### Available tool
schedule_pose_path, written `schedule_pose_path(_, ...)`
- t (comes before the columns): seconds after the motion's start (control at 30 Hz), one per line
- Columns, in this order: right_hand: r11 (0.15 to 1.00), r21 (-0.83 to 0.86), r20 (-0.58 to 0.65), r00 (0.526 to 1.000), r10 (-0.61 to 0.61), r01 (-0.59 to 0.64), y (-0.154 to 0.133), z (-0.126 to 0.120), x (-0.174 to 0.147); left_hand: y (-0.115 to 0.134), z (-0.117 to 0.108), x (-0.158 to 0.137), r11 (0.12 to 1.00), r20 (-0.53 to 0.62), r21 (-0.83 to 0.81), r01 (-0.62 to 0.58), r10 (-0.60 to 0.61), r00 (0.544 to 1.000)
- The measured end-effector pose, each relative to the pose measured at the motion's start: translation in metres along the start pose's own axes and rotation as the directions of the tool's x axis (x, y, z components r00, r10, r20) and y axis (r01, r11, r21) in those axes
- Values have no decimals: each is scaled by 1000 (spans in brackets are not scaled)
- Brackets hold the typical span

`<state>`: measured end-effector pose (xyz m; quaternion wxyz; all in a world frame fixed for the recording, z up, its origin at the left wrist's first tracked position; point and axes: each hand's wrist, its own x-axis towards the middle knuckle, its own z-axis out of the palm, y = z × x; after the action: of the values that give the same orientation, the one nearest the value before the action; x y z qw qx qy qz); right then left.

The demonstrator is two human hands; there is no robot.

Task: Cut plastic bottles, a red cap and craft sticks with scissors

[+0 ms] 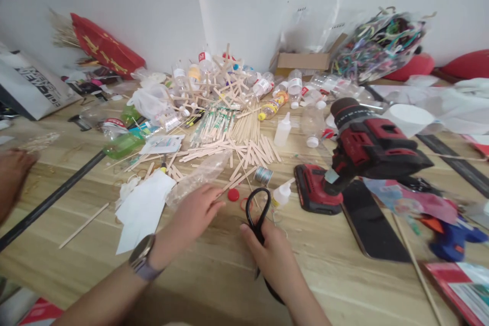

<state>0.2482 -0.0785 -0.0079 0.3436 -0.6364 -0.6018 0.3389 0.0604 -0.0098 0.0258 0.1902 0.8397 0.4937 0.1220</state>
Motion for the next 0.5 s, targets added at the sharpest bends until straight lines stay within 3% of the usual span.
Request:
schedule_pose_path(0.07,1000,26,11,1000,-3,3,0,-1,0,8,11,18,998,101,55,-17,11,995)
schedule_pose_path(0.23,999,26,9,1000,-21,21,0,-1,0,9,22,38,996,143,85,-29,16,990)
schedule_pose_path(0.4,1000,31,-26,1000,6,-6,-1,-4,-1,13,5,16,999,153,25,-40,36,988)
schedule_pose_path(0.5,999,41,-62,998,24,-22,-2,-6,-1,15,4,-7,991,237,-78,-110,125,963)
